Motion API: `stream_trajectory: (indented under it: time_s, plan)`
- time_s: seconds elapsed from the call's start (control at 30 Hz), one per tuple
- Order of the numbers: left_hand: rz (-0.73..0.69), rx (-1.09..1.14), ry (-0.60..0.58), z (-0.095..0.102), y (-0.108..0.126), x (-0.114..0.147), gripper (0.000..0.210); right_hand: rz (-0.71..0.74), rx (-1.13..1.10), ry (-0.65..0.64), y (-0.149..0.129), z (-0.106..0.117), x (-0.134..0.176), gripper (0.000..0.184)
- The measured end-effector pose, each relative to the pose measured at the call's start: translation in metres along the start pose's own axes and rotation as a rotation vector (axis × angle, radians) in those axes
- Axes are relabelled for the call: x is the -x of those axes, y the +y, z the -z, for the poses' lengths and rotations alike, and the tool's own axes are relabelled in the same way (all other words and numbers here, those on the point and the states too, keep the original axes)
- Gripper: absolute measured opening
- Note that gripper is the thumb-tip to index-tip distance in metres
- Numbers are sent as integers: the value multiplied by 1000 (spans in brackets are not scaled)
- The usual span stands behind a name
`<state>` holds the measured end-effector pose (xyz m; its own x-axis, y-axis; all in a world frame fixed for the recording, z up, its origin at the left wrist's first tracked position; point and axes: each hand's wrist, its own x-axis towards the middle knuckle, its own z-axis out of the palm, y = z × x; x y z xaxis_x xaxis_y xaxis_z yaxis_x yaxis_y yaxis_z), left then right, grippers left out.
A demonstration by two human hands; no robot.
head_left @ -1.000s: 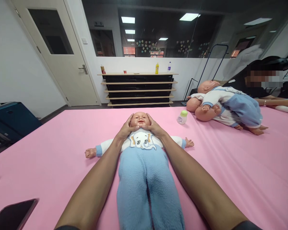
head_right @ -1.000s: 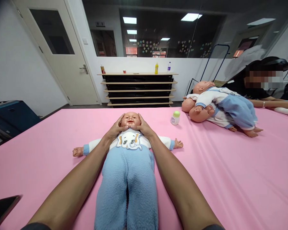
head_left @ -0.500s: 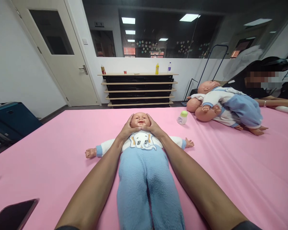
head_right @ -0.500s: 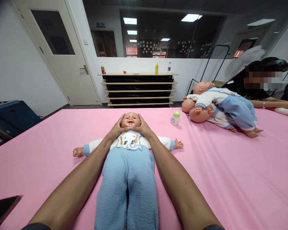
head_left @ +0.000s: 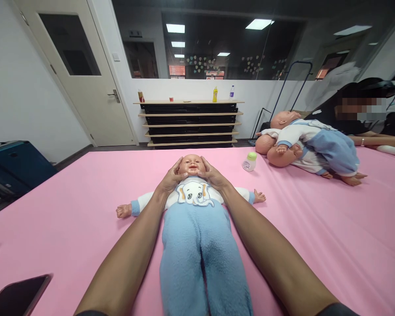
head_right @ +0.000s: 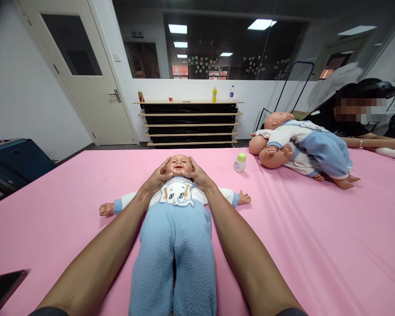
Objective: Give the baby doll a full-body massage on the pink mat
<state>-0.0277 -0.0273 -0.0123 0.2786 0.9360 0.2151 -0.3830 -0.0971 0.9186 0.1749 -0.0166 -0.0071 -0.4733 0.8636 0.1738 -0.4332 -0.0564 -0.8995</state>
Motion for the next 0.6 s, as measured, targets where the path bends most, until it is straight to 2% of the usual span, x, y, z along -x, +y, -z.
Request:
stream_trajectory:
  time_s: [0.1,0.33,0.6]
  plan:
    - [4,10,-3,-1,-1,0,105,15,13,4,2,0,0,112]
    - [-67,-135,66,-4,-7,-3,112,100,221,111,6,-4,-2,120]
    - [-57,-46,18,1,-7,-5,105,56,147,79,5,-2,-1,117]
